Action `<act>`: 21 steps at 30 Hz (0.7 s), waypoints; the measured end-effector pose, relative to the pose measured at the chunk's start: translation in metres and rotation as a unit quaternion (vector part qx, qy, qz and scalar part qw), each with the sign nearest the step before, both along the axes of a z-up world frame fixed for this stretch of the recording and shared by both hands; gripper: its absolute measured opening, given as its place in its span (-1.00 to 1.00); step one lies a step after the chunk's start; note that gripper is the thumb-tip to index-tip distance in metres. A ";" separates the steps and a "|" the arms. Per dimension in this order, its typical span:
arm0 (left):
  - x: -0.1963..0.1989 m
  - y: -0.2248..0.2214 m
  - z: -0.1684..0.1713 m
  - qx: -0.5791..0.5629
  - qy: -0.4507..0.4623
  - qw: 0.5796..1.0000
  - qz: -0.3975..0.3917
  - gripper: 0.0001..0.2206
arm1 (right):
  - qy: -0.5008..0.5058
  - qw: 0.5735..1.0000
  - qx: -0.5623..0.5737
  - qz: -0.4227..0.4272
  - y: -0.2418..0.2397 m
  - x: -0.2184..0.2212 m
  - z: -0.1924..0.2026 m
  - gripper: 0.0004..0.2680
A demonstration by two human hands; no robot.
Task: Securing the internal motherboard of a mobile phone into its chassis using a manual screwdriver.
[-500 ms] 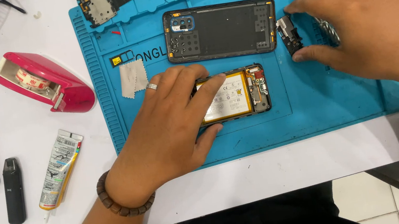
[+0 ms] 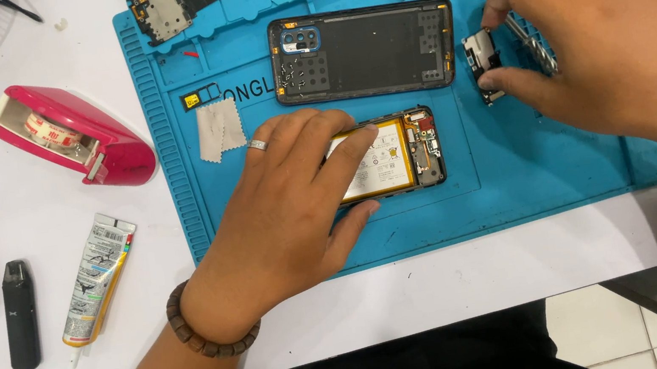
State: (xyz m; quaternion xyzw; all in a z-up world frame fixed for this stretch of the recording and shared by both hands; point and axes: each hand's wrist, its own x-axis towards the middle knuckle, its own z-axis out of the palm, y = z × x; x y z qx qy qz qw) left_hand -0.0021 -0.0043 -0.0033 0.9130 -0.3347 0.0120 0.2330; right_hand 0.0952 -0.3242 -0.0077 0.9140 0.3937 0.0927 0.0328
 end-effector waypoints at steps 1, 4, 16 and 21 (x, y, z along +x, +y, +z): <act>0.001 0.000 0.000 0.001 -0.001 1.000 0.002 -0.47 | -0.001 1.000 0.001 0.002 0.002 0.000 0.002 -0.56; 0.001 -0.001 0.000 -0.030 -0.011 0.999 0.010 -0.54 | 0.110 0.992 0.067 0.004 0.007 -0.006 0.007 -0.59; -0.011 -0.018 0.015 -0.352 0.278 0.890 0.083 -0.78 | 0.061 0.912 0.331 0.233 0.070 -0.053 0.028 -0.85; -0.016 -0.021 0.016 -0.399 0.374 0.832 0.096 -0.86 | 0.008 0.900 0.319 0.295 0.068 -0.047 0.023 -0.87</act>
